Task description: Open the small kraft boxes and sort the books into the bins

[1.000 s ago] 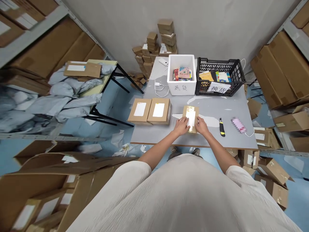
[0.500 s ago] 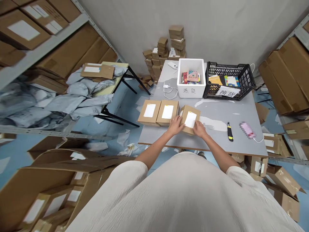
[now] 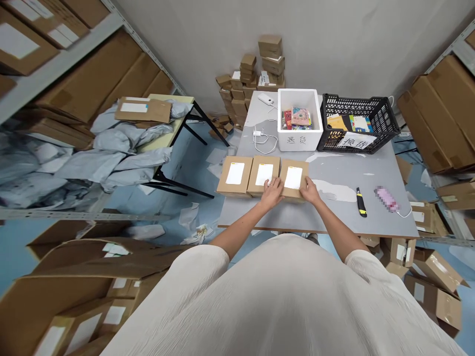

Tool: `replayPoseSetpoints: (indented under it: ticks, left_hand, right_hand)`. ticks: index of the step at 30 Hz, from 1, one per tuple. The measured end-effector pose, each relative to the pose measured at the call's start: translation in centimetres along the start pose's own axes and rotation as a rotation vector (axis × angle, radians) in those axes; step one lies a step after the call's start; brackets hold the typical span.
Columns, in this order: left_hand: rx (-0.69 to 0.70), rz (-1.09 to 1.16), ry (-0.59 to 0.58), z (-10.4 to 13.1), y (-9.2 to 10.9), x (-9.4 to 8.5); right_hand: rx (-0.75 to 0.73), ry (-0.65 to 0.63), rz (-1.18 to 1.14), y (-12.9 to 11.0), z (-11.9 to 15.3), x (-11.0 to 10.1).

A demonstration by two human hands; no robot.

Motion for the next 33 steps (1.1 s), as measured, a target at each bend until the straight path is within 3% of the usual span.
replayPoseSetpoints:
  ticks: [3, 7, 13, 18, 28, 33]
  left_hand:
    - [-0.123, 0.042, -0.022, 0.6, -2.2, 1.2]
    - [-0.194, 0.1, -0.013, 2.7, -4.7, 1.8]
    - [-0.396, 0.096, 0.061, 5.9, -10.6, 0.5]
    - [-0.506, 0.155, 0.073, 6.3, -14.3, 0.3]
    - [-0.482, 0.181, 0.096, 4.9, -15.0, -0.2]
    - [-0.45, 0.155, 0.133, 4.0, -12.3, -1.2]
  right_hand:
    - [0.026, -0.077, -0.078, -0.5, -0.5, 0.9]
    - [0.055, -0.152, -0.007, -0.2, 1.3, 1.9]
    - [0.046, -0.238, 0.171, -0.9, 2.7, 3.0]
    - [0.053, -0.221, 0.218, -1.2, 1.9, 2.6]
    - [0.087, -0.166, 0.158, -1.0, 1.2, 2.5]
    - [0.08, -0.194, 0.14, -0.7, 1.5, 2.5]
Point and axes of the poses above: each hand's wrist, its own z-axis away from the middle knuckle, its own x-axis out of the palm, y = z × x, the point moved 10 cm from there along -z, towards the middle knuckle, and after that the axes turned 2 degrees about z, right-handed, at the moved point
